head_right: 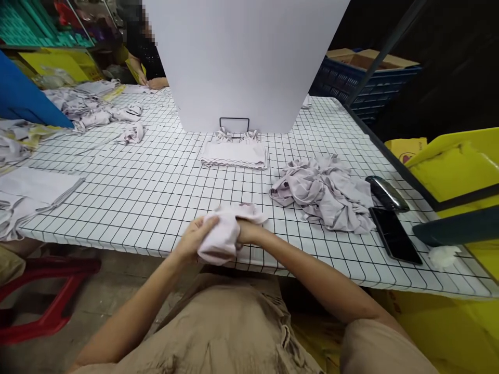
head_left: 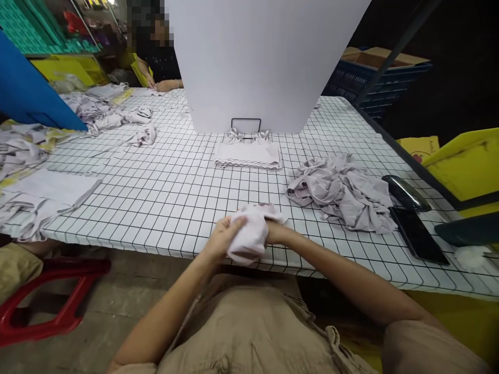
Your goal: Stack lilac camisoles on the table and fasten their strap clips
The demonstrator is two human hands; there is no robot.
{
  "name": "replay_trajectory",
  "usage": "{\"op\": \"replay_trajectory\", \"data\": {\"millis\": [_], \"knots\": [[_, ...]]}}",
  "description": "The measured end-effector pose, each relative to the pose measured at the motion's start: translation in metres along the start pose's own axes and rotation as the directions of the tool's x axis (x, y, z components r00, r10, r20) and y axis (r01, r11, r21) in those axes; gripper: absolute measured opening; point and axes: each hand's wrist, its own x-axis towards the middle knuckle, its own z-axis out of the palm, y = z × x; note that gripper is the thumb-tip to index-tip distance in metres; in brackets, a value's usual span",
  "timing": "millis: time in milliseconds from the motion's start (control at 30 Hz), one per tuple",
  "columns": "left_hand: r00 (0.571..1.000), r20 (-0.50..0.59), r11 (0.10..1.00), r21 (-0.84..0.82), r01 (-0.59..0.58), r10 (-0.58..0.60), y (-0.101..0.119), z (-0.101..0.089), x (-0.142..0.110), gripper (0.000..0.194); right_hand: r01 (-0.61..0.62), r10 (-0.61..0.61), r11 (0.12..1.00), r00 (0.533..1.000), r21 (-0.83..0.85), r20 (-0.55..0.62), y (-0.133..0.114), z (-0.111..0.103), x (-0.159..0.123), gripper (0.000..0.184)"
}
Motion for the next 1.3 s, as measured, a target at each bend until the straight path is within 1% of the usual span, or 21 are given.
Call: {"op": "replay_trajectory", "data": {"millis": [67,100,133,200,267,300,333,367,400,433,500,567,633,733,833,933,1000,1033,1100,1200,1300], "knots": [[0.990,-0.142,0.988,-0.153,-0.030,0.009,0.022,-0.018,0.011,0.046,0.000,0.002,0.995,1.000,0.104,-0.019,-0.008,-0.031,-0.024,0.020],[0.980,-0.196,0.977,-0.206,-0.055,0.013,0.032,-0.025,0.016,0.041,0.003,0.021,0.974,0.994,0.227,-0.106,-0.011,-0.048,-0.037,0.020],[0.971,-0.237,0.966,-0.245,-0.080,0.020,0.043,-0.031,0.021,0.035,0.030,0.055,0.943,0.968,0.332,-0.245,-0.012,-0.065,-0.048,0.018],[0.957,-0.287,0.951,-0.286,-0.121,0.036,0.061,-0.036,0.028,0.023,0.057,0.183,0.910,0.834,0.412,-0.520,-0.008,-0.096,-0.067,0.018],[0.955,-0.287,0.938,-0.304,-0.164,0.074,0.074,-0.032,0.034,0.015,-0.113,0.312,0.939,0.672,0.324,-0.671,-0.001,-0.117,-0.077,0.029],[0.958,-0.268,0.932,-0.310,-0.189,0.105,0.080,-0.026,0.037,0.012,-0.236,0.330,0.943,0.596,0.233,-0.732,0.001,-0.123,-0.079,0.035],[0.960,-0.241,0.925,-0.314,-0.215,0.141,0.084,-0.018,0.039,0.010,-0.333,0.294,0.935,0.541,0.121,-0.788,0.001,-0.124,-0.079,0.039],[0.963,-0.201,0.919,-0.316,-0.235,0.178,0.088,-0.008,0.041,0.009,-0.376,0.213,0.927,0.523,0.001,-0.825,-0.001,-0.121,-0.078,0.039],[0.964,-0.159,0.915,-0.315,-0.253,0.212,0.092,0.002,0.042,0.008,-0.356,0.104,0.928,0.540,-0.114,-0.835,-0.006,-0.114,-0.075,0.035],[0.963,-0.122,0.912,-0.311,-0.268,0.241,0.094,0.014,0.042,0.006,-0.282,-0.018,0.935,0.570,-0.217,-0.821,-0.013,-0.104,-0.071,0.028],[0.952,-0.086,0.905,-0.294,-0.306,0.294,0.098,0.037,0.040,0.002,-0.075,-0.231,0.934,0.621,-0.350,-0.749,-0.029,-0.077,-0.060,0.020],[0.938,-0.063,0.900,-0.268,-0.344,0.340,0.101,0.058,0.034,0.001,0.049,-0.385,0.891,0.608,-0.451,-0.695,-0.044,-0.049,-0.047,0.020],[0.924,-0.021,0.898,-0.227,-0.377,0.383,0.103,0.074,0.026,0.004,0.076,-0.467,0.830,0.636,-0.552,-0.614,-0.052,-0.030,-0.034,0.029],[0.895,0.048,0.889,-0.148,-0.433,0.444,0.109,0.084,0.019,0.014,0.010,-0.430,0.794,0.716,-0.608,-0.550,-0.058,-0.025,-0.021,0.033],[0.883,0.056,0.885,-0.063,-0.462,0.465,0.120,0.079,0.023,0.020,0.086,-0.451,0.789,0.754,-0.609,-0.478,-0.064,-0.040,-0.020,0.034],[0.865,0.028,0.865,0.013,-0.501,0.501,0.135,0.066,0.041,0.016,0.132,-0.491,0.631,0.831,-0.764,-0.262,-0.065,-0.060,-0.019,0.032],[0.847,0.004,0.844,0.082,-0.530,0.531,0.142,0.055,0.060,0.010,0.087,-0.385,0.509,0.913,-0.856,-0.136,-0.055,-0.072,-0.014,0.017],[0.848,-0.019,0.841,0.138,-0.523,0.530,0.145,0.049,0.070,0.006,0.065,-0.305,0.479,0.947,-0.875,-0.097,-0.047,-0.077,-0.011,0.013],[0.866,-0.094,0.851,0.266,-0.453,0.491,0.147,0.033,0.090,0.005,0.032,-0.155,0.488,0.987,-0.872,-0.050,-0.029,-0.085,-0.007,0.018],[0.911,-0.176,0.871,0.403,-0.279,0.373,0.142,0.005,0.110,0.014,0.001,-0.012,0.579,1.000,-0.816,-0.007,-0.008,-0.089,-0.006,0.023],[0.975,-0.100,0.867,0.483,-0.124,0.196,0.129,-0.016,0.112,0.017,0.023,0.004,0.635,0.999,-0.772,0.033,-0.008,-0.087,-0.005,0.017]]}}
